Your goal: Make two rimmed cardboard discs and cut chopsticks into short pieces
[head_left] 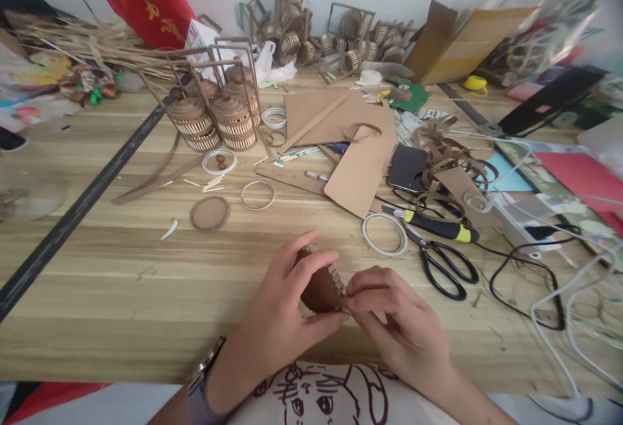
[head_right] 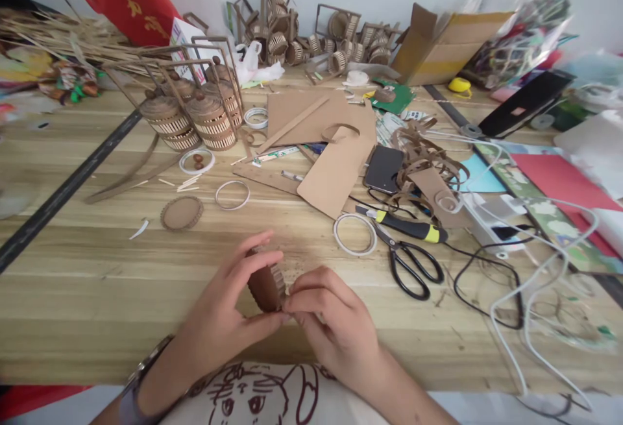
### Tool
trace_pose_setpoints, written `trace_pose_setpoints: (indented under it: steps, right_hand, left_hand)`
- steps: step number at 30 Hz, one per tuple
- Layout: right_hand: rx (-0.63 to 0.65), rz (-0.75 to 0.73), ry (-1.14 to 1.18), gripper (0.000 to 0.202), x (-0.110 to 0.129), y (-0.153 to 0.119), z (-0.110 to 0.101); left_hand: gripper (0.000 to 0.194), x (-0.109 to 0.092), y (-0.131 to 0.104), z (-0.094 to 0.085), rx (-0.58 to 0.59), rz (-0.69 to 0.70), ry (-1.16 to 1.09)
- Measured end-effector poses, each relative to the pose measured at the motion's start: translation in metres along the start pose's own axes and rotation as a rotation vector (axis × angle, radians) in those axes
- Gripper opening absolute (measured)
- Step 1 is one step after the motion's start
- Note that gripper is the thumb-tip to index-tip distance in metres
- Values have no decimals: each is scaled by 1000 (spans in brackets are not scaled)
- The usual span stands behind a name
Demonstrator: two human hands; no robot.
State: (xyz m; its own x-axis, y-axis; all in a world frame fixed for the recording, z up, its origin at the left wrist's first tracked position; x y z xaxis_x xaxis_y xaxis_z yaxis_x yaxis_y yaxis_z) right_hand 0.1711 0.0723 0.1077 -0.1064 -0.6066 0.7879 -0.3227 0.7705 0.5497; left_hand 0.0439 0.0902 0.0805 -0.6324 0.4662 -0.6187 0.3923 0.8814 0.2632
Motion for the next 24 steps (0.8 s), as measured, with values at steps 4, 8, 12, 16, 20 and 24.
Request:
trace_pose_setpoints:
  steps: [4, 8, 12, 16, 20, 24]
  right_hand:
    - [-52, -91, -11, 35, 9, -1, 1]
    - [-39, -157, -33, 33, 17, 0, 4]
    - [-5, -157, -29, 32, 17, 0, 4]
    - [42, -109, -16, 37, 13, 1, 7]
    - [82, -95, -27, 43, 17, 0, 11]
    - [-6, 27, -193, 35, 5, -10, -17]
  left_hand:
    - [55, -5, -1, -6, -61, 33, 25]
    - [54, -6, -2, -10, -85, 50, 31]
    - [53, -6, -3, -12, -91, 62, 37]
    - [54, -2, -6, -13, -92, 40, 34]
    - [56, 5, -5, -11, -73, -9, 5]
    - [54, 11, -2, 3, 27, -51, -32]
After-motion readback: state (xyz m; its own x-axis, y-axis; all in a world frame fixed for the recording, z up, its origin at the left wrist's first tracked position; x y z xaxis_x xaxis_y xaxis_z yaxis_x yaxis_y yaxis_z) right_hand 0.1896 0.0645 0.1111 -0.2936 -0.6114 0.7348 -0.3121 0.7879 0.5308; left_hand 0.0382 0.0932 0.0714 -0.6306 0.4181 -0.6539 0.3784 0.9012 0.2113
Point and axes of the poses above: each hand's wrist, its own y-axis towards the middle knuckle, its own z-axis out of the palm, x = y × z, the point moved 9 cm from there along y, towards the middle knuckle, and after that the axes turned 14 degrees about y, right-handed, at the moved point
